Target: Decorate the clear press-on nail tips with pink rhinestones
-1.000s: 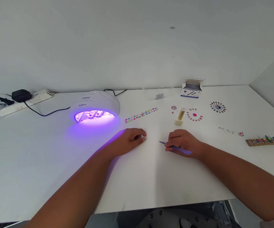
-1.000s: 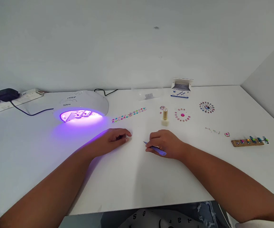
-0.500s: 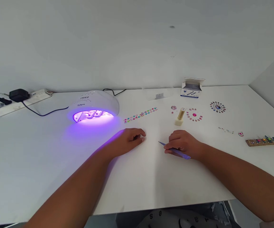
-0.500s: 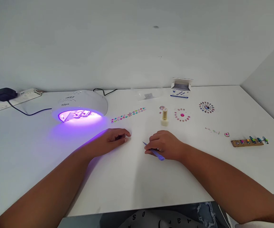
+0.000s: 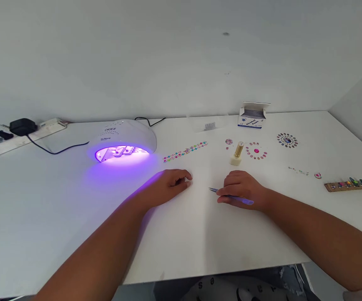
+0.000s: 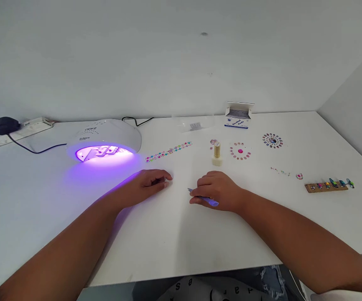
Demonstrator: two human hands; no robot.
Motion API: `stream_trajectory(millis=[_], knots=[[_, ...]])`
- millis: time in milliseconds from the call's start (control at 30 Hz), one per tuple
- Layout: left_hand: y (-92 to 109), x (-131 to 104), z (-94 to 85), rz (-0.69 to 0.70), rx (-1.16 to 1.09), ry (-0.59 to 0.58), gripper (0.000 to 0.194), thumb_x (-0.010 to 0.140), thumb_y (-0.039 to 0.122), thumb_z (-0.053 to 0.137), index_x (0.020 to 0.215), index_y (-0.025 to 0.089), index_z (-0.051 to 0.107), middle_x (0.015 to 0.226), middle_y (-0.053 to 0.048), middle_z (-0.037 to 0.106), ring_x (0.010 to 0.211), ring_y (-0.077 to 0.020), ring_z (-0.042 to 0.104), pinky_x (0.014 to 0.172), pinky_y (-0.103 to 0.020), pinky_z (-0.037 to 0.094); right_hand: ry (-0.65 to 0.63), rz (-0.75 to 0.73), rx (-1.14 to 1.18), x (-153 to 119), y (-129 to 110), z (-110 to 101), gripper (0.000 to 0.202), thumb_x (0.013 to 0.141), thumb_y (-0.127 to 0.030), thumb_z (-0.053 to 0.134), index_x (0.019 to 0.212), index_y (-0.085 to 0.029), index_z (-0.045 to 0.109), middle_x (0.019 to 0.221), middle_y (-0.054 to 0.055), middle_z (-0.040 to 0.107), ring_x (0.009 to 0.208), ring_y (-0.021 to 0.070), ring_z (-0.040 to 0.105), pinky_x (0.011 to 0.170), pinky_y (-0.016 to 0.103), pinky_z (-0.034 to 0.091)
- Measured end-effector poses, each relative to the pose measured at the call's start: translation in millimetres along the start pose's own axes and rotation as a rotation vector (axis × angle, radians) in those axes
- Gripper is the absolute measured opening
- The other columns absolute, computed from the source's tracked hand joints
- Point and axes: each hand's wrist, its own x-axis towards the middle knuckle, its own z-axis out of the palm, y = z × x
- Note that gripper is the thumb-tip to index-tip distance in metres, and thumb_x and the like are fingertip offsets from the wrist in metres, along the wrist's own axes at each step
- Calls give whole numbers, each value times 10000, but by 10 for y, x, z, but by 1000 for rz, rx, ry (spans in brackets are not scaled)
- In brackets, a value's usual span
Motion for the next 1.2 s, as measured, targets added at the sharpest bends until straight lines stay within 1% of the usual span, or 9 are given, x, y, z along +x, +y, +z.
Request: stream_trajectory(millis=[100,233,367,467,633,967,1200], knots=[[19,-1,-3,3,5,1,344,897,511,457,987,226,628,643,27,479,555,-118,412,510,-232,336,26,-4,-4,-1,-4,-4,248,951,-321,539,801,-158,652,560,-13,562,505,86,470,540,240,368],[17,-2,-2,-2,1,4,339,894,507,461,987,227,630,635,30,474,549,-118,410,504,-232,333,16,5,3,-8,1,-2,230,954,-320,533,831,-161,645,586,-7,574,517,86,484,540,234,377],[0,3,-4,5,1,3,336,897,505,460,996,231,626,656,26,492,560,-118,422,511,-230,339,55,23,19,-5,5,-14,181,946,-298,543,873,-165,641,639,7,593,541,91,495,548,234,385],[13,2,-15,7,4,5,342,900,501,451,1000,225,626,665,21,502,565,-118,430,516,-230,346,57,33,41,5,0,-37,132,942,-255,538,914,-169,633,678,11,587,550,89,490,543,230,379],[39,-7,-28,5,9,-4,344,897,498,454,1003,224,631,676,15,518,575,-122,439,528,-235,360,67,70,78,6,-16,-47,90,922,-190,534,957,-176,616,687,6,575,551,93,485,534,227,377],[36,-4,-17,-10,-28,2,339,879,502,477,997,226,636,663,22,504,563,-117,426,512,-231,352,30,113,125,29,-43,-71,99,916,-173,514,959,-179,602,705,11,569,571,99,491,530,225,393],[17,0,-10,-5,-25,1,343,897,509,457,997,231,631,650,26,476,556,-116,411,505,-229,342,5,140,143,12,-32,-55,121,921,-161,488,974,-180,595,726,11,552,589,101,500,547,225,408]])
